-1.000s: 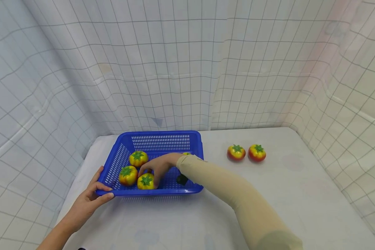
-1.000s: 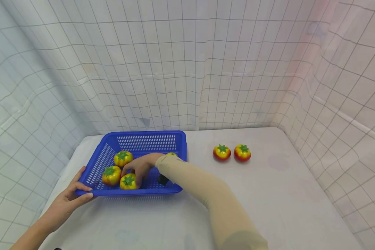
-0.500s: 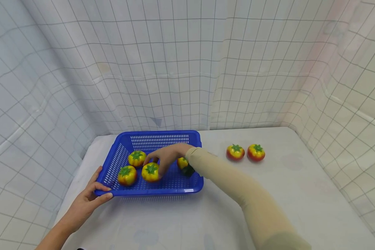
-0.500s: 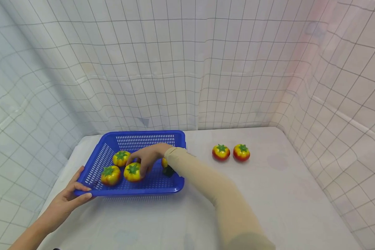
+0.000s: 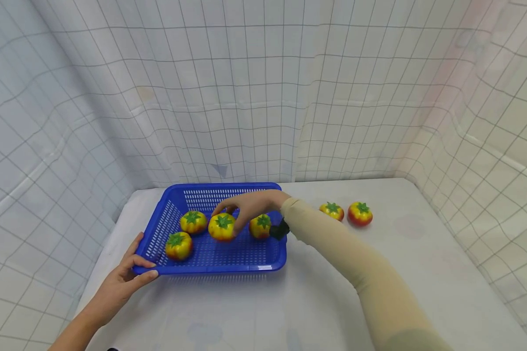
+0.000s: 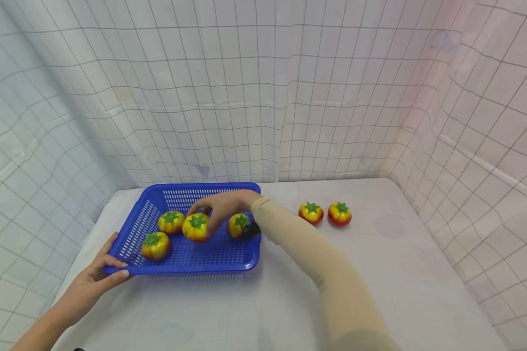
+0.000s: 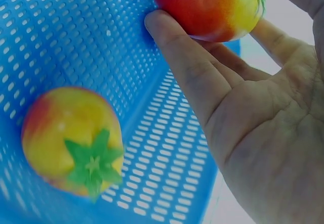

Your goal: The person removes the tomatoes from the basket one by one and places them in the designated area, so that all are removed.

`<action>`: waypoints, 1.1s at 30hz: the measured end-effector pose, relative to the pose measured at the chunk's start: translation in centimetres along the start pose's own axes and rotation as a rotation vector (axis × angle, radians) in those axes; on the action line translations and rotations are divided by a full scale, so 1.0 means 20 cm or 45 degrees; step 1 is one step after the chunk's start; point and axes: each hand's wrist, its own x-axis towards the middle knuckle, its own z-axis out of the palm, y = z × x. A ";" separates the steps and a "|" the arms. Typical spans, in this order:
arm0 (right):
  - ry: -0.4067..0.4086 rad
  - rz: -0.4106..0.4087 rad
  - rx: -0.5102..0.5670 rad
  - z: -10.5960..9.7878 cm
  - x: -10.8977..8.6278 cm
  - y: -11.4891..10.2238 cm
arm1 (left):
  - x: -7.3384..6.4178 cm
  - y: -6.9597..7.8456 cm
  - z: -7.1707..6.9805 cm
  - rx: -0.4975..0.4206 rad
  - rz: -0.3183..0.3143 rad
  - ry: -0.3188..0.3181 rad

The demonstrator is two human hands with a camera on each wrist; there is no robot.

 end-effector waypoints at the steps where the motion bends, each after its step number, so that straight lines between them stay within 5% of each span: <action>1: 0.004 -0.015 0.003 -0.01 -0.01 0.01 | 0.00 0.00 0.00 0.003 -0.001 0.003; 9: 0.048 -0.014 0.012 -0.08 -0.18 0.03 | 0.00 0.01 0.00 0.024 -0.007 0.006; 21: 0.106 -0.035 0.201 -0.18 -0.47 0.14 | 0.00 0.00 -0.01 0.053 -0.036 0.015; 33: 0.324 0.168 0.216 -0.25 -0.80 0.29 | 0.00 -0.01 0.00 0.028 -0.016 0.021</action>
